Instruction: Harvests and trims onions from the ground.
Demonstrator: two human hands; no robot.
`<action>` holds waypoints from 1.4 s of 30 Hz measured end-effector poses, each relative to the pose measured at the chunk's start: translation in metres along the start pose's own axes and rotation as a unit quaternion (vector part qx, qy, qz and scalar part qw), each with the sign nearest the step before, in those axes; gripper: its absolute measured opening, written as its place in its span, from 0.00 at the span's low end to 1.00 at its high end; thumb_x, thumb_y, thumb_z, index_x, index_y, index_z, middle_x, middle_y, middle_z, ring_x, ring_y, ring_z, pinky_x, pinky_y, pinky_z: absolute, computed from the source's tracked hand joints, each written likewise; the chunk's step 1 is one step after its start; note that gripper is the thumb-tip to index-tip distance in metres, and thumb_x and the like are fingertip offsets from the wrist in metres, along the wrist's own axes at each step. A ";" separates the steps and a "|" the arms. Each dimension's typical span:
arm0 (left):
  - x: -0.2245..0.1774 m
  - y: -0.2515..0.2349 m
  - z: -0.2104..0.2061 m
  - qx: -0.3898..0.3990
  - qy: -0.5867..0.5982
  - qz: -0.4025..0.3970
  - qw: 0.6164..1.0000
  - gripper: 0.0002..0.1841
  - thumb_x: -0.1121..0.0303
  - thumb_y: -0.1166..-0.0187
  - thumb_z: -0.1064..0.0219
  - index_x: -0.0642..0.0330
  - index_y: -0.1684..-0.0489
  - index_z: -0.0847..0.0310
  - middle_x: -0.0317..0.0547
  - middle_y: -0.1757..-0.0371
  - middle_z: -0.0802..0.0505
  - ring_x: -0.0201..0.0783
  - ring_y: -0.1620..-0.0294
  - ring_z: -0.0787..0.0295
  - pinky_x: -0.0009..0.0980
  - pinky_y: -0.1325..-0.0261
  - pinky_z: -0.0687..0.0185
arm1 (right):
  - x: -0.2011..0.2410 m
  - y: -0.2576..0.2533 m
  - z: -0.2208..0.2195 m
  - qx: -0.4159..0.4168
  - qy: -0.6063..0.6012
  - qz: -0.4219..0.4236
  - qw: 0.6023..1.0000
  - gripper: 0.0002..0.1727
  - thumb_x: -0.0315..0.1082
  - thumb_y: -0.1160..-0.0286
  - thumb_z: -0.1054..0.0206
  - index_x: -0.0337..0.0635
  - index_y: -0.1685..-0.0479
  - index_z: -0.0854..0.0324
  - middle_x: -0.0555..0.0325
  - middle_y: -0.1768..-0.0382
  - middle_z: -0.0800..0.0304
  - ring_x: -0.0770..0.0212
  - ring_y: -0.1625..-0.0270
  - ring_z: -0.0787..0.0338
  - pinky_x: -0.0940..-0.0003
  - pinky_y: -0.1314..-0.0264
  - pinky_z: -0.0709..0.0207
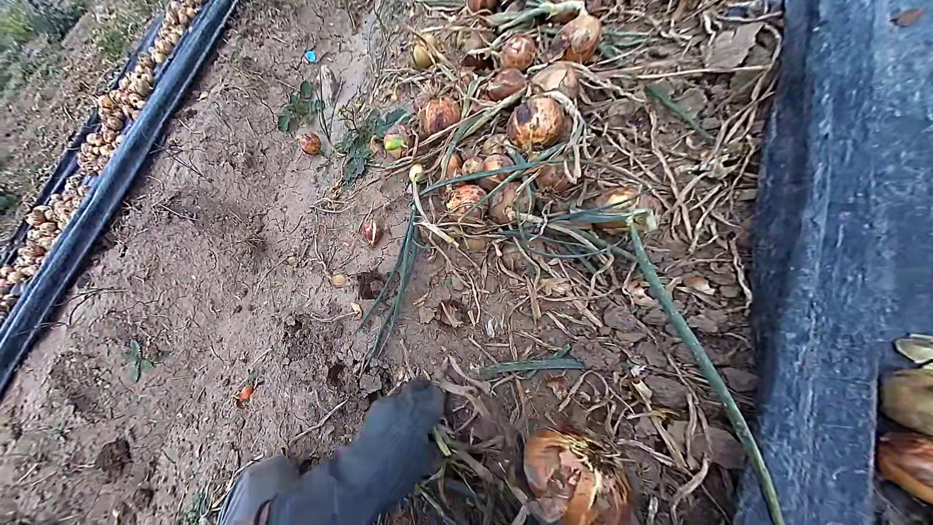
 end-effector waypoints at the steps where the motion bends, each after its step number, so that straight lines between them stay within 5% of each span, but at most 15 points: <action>1: 0.022 -0.007 0.014 0.032 -0.040 0.047 0.998 0.13 0.68 0.22 0.34 0.60 0.43 0.12 0.57 0.42 0.08 0.57 0.45 0.08 0.56 0.46 0.11 | -0.022 -0.004 0.016 -0.086 -0.066 0.091 0.990 0.15 0.21 0.25 0.42 0.11 0.49 0.24 0.29 0.59 0.15 0.66 0.58 0.17 0.81 0.49 0.26; 3: 0.044 -0.016 0.053 0.230 -0.122 0.193 0.946 0.21 0.68 0.14 0.38 0.58 0.23 0.21 0.59 0.25 0.16 0.59 0.25 0.19 0.58 0.25 0.27 | -0.059 -0.031 0.057 -0.135 -0.263 0.349 0.890 0.17 0.33 0.11 0.52 0.33 0.61 0.20 0.58 0.77 0.17 0.78 0.75 0.17 0.85 0.73 0.24; 5: 0.115 -0.034 0.067 0.245 -0.170 0.231 0.926 0.23 0.54 0.19 0.31 0.46 0.26 0.17 0.50 0.33 0.09 0.54 0.31 0.13 0.59 0.31 0.21 | -0.033 -0.026 0.097 -0.206 -0.315 0.201 0.904 0.20 0.48 0.06 0.55 0.54 0.63 0.22 0.72 0.83 0.19 0.73 0.85 0.20 0.73 0.84 0.22; 7: 0.200 -0.071 0.070 0.085 -0.156 0.205 0.962 0.21 0.46 0.22 0.32 0.35 0.33 0.13 0.45 0.46 0.04 0.52 0.45 0.07 0.64 0.46 0.14 | -0.018 -0.029 0.113 -0.183 -0.282 0.222 0.915 0.13 0.40 0.09 0.51 0.49 0.55 0.22 0.70 0.79 0.17 0.67 0.84 0.19 0.67 0.84 0.21; 10: 0.258 -0.142 0.078 -0.024 -0.133 0.221 0.966 0.21 0.45 0.14 0.43 0.34 0.28 0.17 0.46 0.41 0.06 0.55 0.40 0.08 0.68 0.42 0.16 | 0.005 -0.037 0.072 -0.080 -0.235 0.177 0.952 0.11 0.45 0.14 0.39 0.49 0.52 0.22 0.71 0.78 0.19 0.69 0.81 0.19 0.66 0.81 0.20; 15: 0.298 -0.171 0.068 0.039 -0.001 0.300 0.953 0.29 0.36 0.15 0.43 0.55 0.51 0.14 0.50 0.68 0.10 0.48 0.68 0.11 0.53 0.64 0.15 | 0.008 -0.041 0.027 -0.010 -0.230 0.033 0.972 0.12 0.44 0.12 0.41 0.43 0.51 0.24 0.67 0.81 0.25 0.68 0.83 0.24 0.67 0.81 0.24; 17: 0.310 -0.173 0.062 0.067 0.114 0.325 0.936 0.24 0.44 0.13 0.39 0.59 0.52 0.17 0.46 0.74 0.15 0.38 0.79 0.20 0.36 0.74 0.21 | -0.011 -0.043 0.016 -0.001 -0.274 0.000 0.962 0.17 0.45 0.11 0.42 0.40 0.38 0.28 0.61 0.78 0.23 0.63 0.83 0.21 0.64 0.82 0.21; 20: 0.313 -0.167 0.061 0.016 0.181 0.321 0.929 0.18 0.52 0.14 0.36 0.60 0.52 0.15 0.48 0.73 0.15 0.38 0.81 0.23 0.36 0.76 0.24 | -0.019 -0.042 0.001 0.044 -0.312 -0.038 0.948 0.28 0.42 0.14 0.38 0.40 0.19 0.35 0.56 0.70 0.17 0.59 0.78 0.16 0.62 0.79 0.16; 25: 0.244 -0.101 0.048 -0.089 0.495 0.132 0.854 0.11 0.60 0.11 0.42 0.57 0.55 0.19 0.41 0.80 0.18 0.35 0.83 0.21 0.35 0.73 0.15 | -0.007 -0.044 -0.034 0.130 -0.317 -0.071 0.937 0.32 0.47 0.17 0.33 0.44 0.18 0.35 0.52 0.70 0.15 0.57 0.80 0.17 0.62 0.81 0.18; 29: 0.100 -0.038 -0.004 0.023 0.659 -0.067 0.749 0.12 0.53 0.16 0.34 0.51 0.54 0.16 0.45 0.59 0.07 0.41 0.59 0.07 0.43 0.52 0.08 | 0.041 -0.052 -0.055 0.227 -0.397 0.045 0.888 0.40 0.64 0.23 0.33 0.45 0.21 0.30 0.55 0.66 0.15 0.66 0.82 0.23 0.72 0.84 0.25; 31: 0.046 -0.023 -0.025 0.098 0.681 -0.093 0.720 0.11 0.50 0.16 0.34 0.44 0.55 0.16 0.33 0.61 0.09 0.30 0.60 0.11 0.32 0.55 0.12 | 0.054 -0.051 -0.048 0.176 -0.363 0.133 0.905 0.41 0.74 0.26 0.41 0.49 0.29 0.24 0.64 0.72 0.15 0.71 0.81 0.20 0.74 0.80 0.21; 33: 0.020 -0.017 -0.029 0.137 0.711 -0.078 0.686 0.14 0.52 0.16 0.33 0.53 0.52 0.17 0.43 0.59 0.08 0.38 0.62 0.09 0.39 0.58 0.09 | 0.051 -0.047 -0.036 0.100 -0.326 0.148 0.928 0.40 0.77 0.26 0.47 0.51 0.37 0.20 0.67 0.80 0.20 0.71 0.84 0.22 0.72 0.84 0.22; 37: -0.014 -0.006 0.032 -0.139 0.317 -0.189 0.919 0.15 0.57 0.19 0.28 0.53 0.75 0.18 0.35 0.70 0.11 0.29 0.61 0.11 0.30 0.53 0.13 | 0.025 -0.043 -0.026 0.027 -0.356 0.114 0.927 0.32 0.71 0.22 0.42 0.49 0.58 0.16 0.67 0.87 0.30 0.70 0.90 0.32 0.72 0.91 0.34; 39: -0.037 0.000 0.046 -0.160 0.159 -0.272 0.936 0.11 0.56 0.16 0.31 0.52 0.64 0.14 0.37 0.61 0.06 0.33 0.48 0.07 0.39 0.38 0.11 | 0.018 -0.042 -0.025 0.039 -0.326 0.136 0.935 0.35 0.73 0.25 0.41 0.47 0.52 0.16 0.64 0.83 0.25 0.67 0.87 0.28 0.68 0.89 0.29; 42: -0.053 -0.011 0.016 -0.020 0.077 -0.246 0.966 0.12 0.54 0.15 0.37 0.49 0.54 0.11 0.37 0.58 0.06 0.35 0.52 0.07 0.43 0.50 0.09 | 0.027 -0.036 -0.017 0.043 -0.279 0.189 0.940 0.41 0.71 0.31 0.32 0.40 0.40 0.20 0.59 0.62 0.10 0.65 0.67 0.11 0.63 0.66 0.14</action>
Point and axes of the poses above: each hand's wrist, its own y-axis away from the middle knuckle, its own z-axis out of the back of the hand, x = y × z, the point moved 6 cm from there along -y, towards the middle knuckle
